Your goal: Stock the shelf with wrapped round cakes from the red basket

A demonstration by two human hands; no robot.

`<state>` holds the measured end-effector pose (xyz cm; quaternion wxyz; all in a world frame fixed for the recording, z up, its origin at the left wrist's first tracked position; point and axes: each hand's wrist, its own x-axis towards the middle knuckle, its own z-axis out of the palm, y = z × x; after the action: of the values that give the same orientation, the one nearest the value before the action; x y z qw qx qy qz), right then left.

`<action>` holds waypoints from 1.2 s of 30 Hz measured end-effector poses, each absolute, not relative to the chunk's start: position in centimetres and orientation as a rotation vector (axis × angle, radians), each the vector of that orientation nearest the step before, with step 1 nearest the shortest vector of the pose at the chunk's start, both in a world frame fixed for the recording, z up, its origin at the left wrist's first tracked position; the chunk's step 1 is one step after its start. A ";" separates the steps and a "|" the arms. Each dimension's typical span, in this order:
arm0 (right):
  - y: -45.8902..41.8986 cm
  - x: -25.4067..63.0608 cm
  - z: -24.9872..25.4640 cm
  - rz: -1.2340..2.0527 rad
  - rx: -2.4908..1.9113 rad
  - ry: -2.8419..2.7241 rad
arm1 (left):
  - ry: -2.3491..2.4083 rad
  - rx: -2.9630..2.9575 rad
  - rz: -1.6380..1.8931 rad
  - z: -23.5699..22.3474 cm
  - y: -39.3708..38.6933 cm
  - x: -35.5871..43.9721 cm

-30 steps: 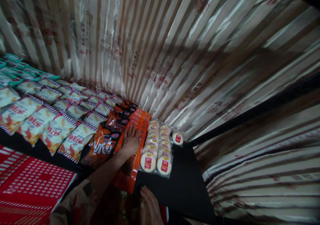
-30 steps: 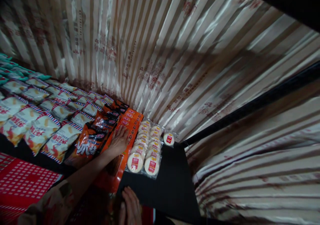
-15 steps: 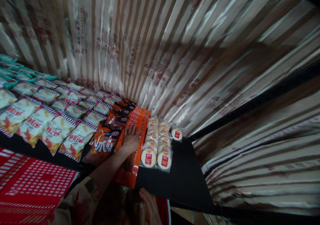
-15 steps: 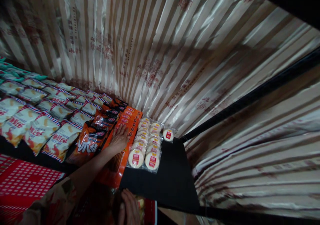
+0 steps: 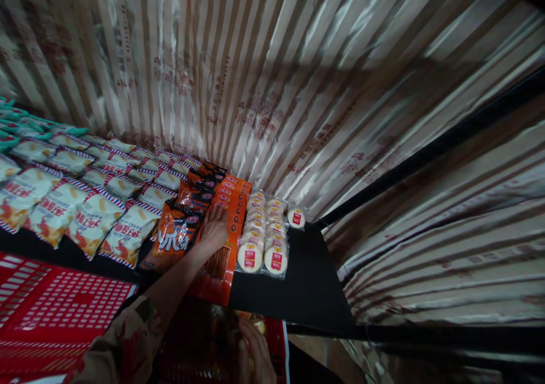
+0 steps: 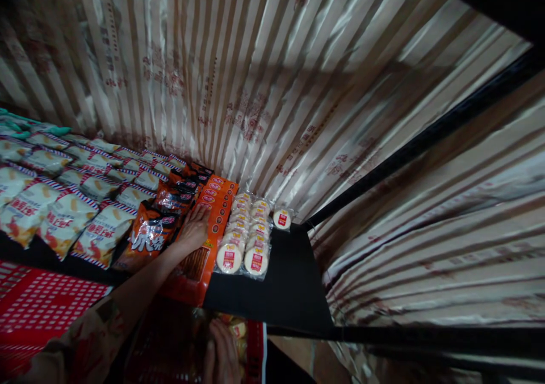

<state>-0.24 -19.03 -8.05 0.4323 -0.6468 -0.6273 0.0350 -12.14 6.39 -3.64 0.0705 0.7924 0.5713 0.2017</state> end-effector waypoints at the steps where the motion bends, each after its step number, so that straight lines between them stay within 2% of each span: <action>1: -19.0 -0.2 -8.2 0.082 -1.620 -1.557 | 1.728 2.380 0.601 -3.7 6.4 -12.1; 16: -19.0 -1.1 -7.1 0.111 -1.648 -1.617 | 1.711 2.387 0.453 -4.0 6.6 -12.0; 25: -13.5 -2.4 -4.3 0.125 -1.586 -1.867 | 1.686 2.370 0.463 -3.5 6.6 -12.4; 36: -8.1 -4.2 -6.4 0.069 -1.638 -2.028 | 1.690 2.346 0.452 -3.4 6.3 -11.5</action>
<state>-4.20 -8.12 -6.43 0.2640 -0.6059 -0.7501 0.0254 -11.50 6.29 -3.42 0.1076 0.7970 0.5741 0.1537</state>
